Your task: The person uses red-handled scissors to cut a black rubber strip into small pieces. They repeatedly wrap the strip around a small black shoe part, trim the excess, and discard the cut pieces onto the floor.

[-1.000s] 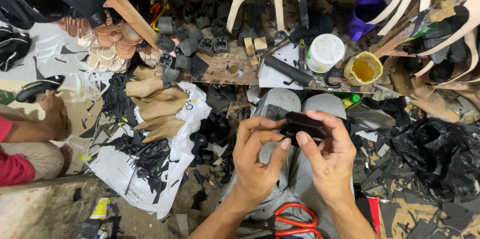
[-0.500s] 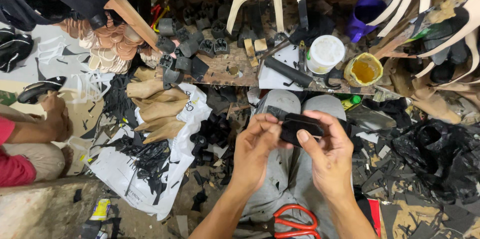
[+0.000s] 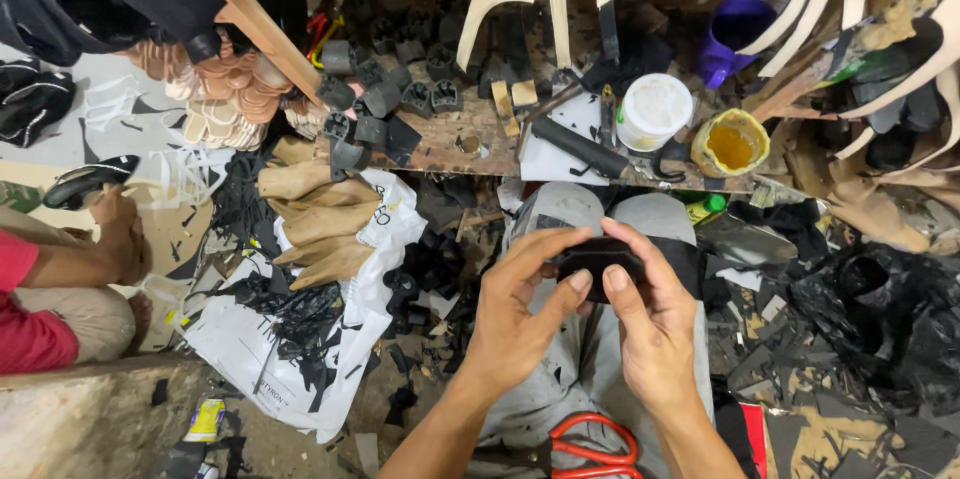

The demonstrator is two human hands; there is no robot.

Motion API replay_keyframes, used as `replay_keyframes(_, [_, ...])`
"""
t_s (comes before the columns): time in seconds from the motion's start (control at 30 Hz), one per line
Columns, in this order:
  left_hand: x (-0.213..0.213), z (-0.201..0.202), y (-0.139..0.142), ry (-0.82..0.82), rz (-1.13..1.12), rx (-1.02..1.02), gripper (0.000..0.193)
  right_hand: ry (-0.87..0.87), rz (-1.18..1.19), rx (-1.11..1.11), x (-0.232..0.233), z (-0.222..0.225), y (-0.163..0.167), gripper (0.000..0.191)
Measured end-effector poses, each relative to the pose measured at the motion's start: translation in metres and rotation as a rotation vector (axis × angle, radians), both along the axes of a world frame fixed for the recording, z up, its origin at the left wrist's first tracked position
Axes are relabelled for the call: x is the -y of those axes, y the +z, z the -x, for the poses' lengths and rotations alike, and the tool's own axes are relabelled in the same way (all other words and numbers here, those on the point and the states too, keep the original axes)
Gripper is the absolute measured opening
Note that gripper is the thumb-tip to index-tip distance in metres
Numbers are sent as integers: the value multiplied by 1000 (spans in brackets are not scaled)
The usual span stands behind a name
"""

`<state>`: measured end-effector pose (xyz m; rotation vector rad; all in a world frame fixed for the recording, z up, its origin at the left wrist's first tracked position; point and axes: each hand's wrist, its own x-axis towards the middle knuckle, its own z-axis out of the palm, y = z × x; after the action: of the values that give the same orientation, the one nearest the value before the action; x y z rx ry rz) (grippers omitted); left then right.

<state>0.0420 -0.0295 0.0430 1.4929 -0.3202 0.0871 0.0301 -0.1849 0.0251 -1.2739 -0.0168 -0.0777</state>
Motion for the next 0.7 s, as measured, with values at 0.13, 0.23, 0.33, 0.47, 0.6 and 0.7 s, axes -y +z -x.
replay_keyframes(0.13, [6,0,-2,25,90,-93,29,7,-31,-32,-2,1,1,42])
replay_keyframes(0.23, [10,-1,-12,63,86,-71,27,23,-24,-94,-3,-1,4,44])
replay_keyframes(0.33, [7,-8,-24,-61,467,-299,30,133,-216,-91,8,-5,5,45])
replay_keyframes(0.47, [-8,-21,-36,-40,701,-381,29,271,342,-311,40,1,-19,27])
replay_keyframes(0.6, [-22,-30,-43,-73,820,-394,24,738,894,-65,63,52,-80,18])
replay_keyframes(0.7, [-31,-37,-44,-149,896,-418,21,927,1120,201,60,92,-131,24])
